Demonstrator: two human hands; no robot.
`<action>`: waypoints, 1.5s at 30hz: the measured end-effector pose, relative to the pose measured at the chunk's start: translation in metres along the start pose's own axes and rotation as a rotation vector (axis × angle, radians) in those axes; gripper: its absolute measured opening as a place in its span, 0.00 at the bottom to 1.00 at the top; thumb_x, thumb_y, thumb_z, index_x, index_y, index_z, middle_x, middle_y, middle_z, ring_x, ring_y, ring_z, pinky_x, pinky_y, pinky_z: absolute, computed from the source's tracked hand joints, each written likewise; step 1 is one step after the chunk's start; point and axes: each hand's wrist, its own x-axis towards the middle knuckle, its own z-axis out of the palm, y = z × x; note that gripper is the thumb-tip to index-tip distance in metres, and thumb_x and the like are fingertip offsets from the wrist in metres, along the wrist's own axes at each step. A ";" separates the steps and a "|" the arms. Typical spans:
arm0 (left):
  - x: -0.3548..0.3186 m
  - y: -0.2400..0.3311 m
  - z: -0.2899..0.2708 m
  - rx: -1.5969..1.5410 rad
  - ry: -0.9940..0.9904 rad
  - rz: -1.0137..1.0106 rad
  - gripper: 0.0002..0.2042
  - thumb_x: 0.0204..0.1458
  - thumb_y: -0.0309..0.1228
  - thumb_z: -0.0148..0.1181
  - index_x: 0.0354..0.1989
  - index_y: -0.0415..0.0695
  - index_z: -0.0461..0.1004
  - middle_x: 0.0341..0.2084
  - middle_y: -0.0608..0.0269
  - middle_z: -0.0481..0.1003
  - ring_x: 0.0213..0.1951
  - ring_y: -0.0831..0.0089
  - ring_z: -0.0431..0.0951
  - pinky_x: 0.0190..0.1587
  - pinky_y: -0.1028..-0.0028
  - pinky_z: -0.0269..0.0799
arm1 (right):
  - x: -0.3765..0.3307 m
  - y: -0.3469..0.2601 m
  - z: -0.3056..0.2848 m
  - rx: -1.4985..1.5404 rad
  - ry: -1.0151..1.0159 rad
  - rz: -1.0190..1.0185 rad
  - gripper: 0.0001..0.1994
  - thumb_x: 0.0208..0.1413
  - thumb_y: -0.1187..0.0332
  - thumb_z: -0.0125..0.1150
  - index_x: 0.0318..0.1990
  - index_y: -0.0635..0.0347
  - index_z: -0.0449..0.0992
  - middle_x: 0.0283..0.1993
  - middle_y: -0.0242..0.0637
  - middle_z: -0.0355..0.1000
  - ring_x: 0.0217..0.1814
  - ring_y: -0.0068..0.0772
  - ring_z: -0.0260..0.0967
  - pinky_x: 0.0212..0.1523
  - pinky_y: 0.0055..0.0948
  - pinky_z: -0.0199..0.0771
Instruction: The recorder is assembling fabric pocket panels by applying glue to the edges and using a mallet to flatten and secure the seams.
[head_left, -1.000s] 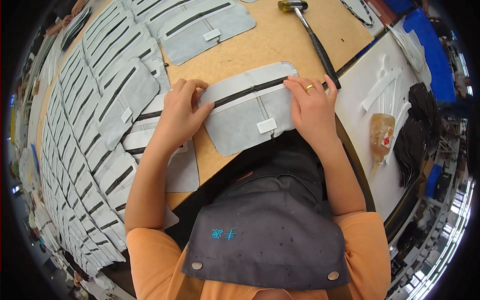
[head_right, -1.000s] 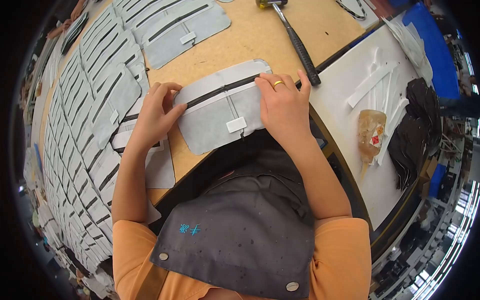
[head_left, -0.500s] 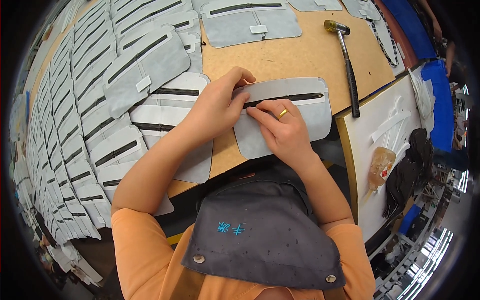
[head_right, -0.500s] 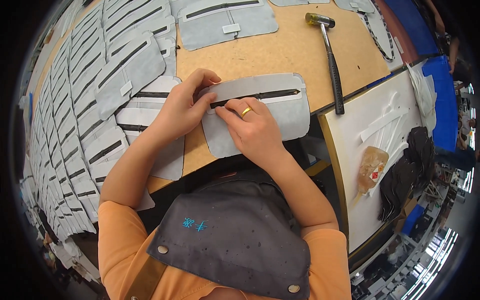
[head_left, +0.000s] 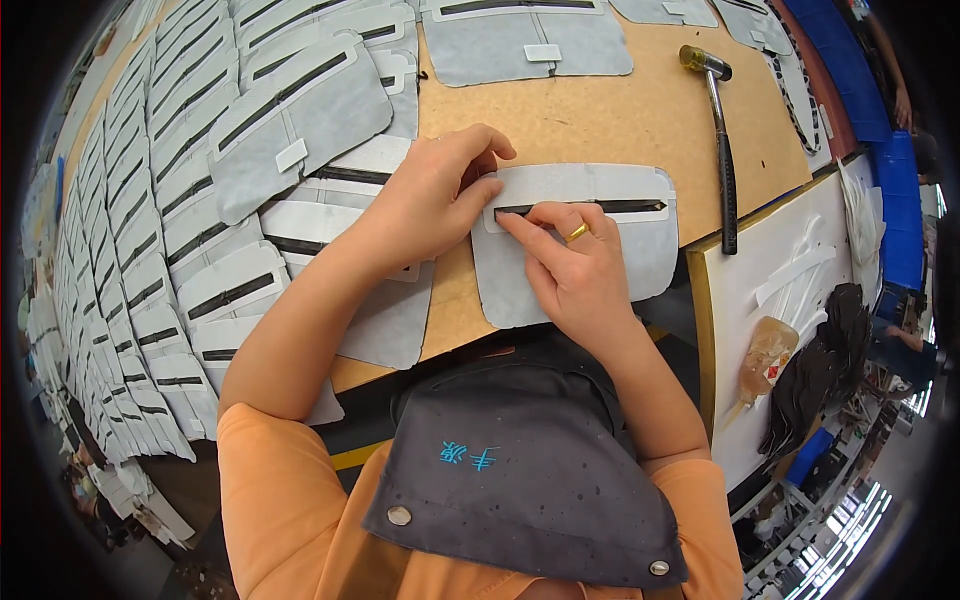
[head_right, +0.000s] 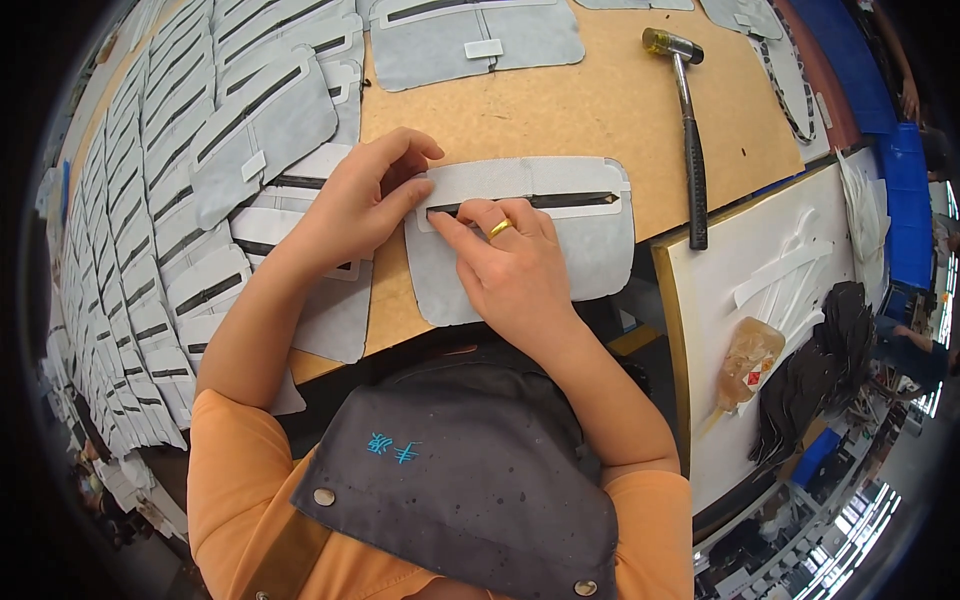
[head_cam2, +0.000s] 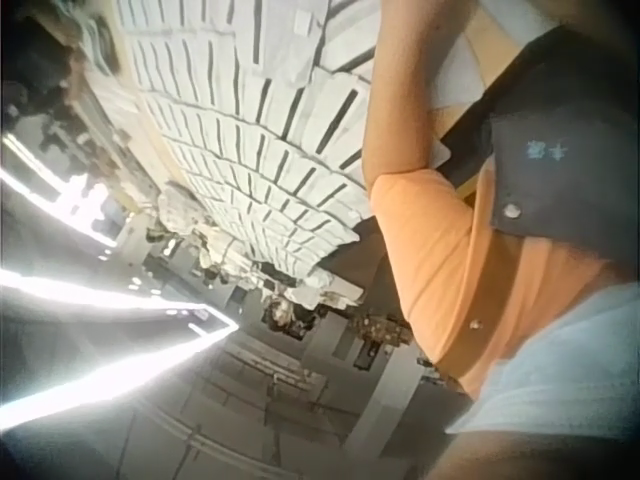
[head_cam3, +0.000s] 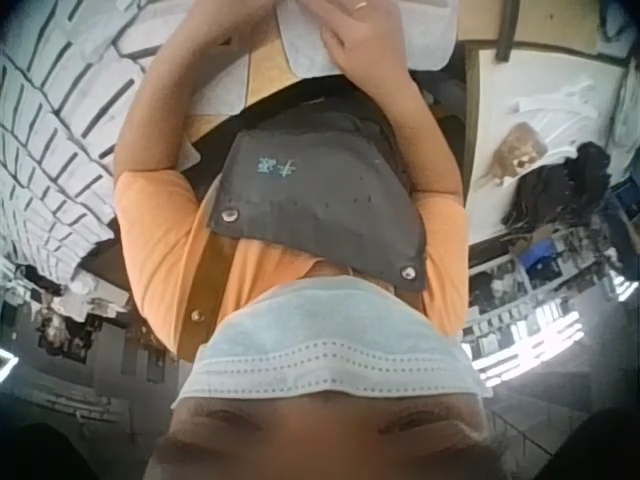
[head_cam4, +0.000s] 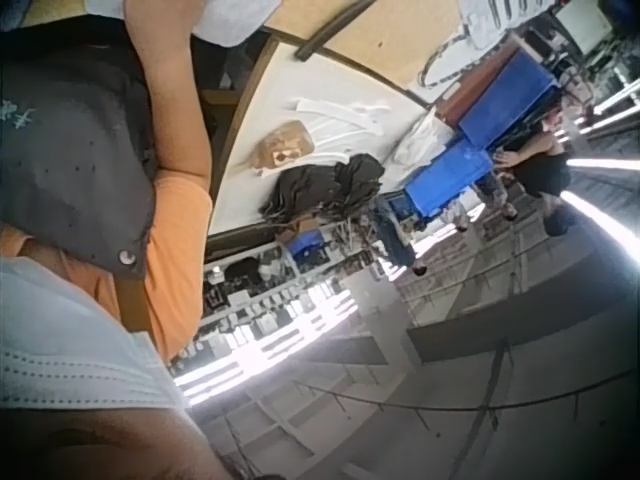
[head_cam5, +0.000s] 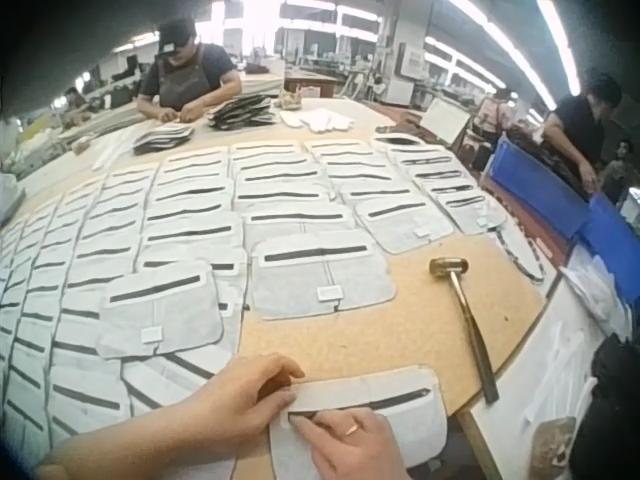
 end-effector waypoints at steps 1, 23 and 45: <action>0.000 -0.001 0.000 -0.020 0.000 0.003 0.11 0.52 0.21 0.56 0.44 0.41 0.69 0.31 0.61 0.70 0.29 0.72 0.70 0.34 0.73 0.68 | 0.001 0.000 -0.001 0.004 -0.003 0.004 0.18 0.43 0.76 0.61 0.45 0.53 0.78 0.41 0.27 0.68 0.43 0.31 0.63 0.44 0.32 0.65; 0.004 -0.002 0.004 0.201 0.055 0.118 0.09 0.49 0.19 0.54 0.40 0.39 0.69 0.29 0.57 0.69 0.31 0.65 0.70 0.36 0.71 0.68 | 0.011 0.001 -0.009 -0.154 -0.136 -0.105 0.20 0.42 0.76 0.59 0.47 0.52 0.76 0.42 0.32 0.67 0.44 0.34 0.64 0.47 0.35 0.63; -0.003 0.030 0.091 0.595 0.091 0.407 0.16 0.48 0.27 0.60 0.47 0.43 0.68 0.52 0.54 0.65 0.54 0.51 0.65 0.54 0.56 0.60 | 0.058 0.050 -0.065 -0.313 0.279 -0.063 0.12 0.48 0.70 0.61 0.42 0.55 0.72 0.43 0.36 0.70 0.53 0.38 0.63 0.53 0.41 0.58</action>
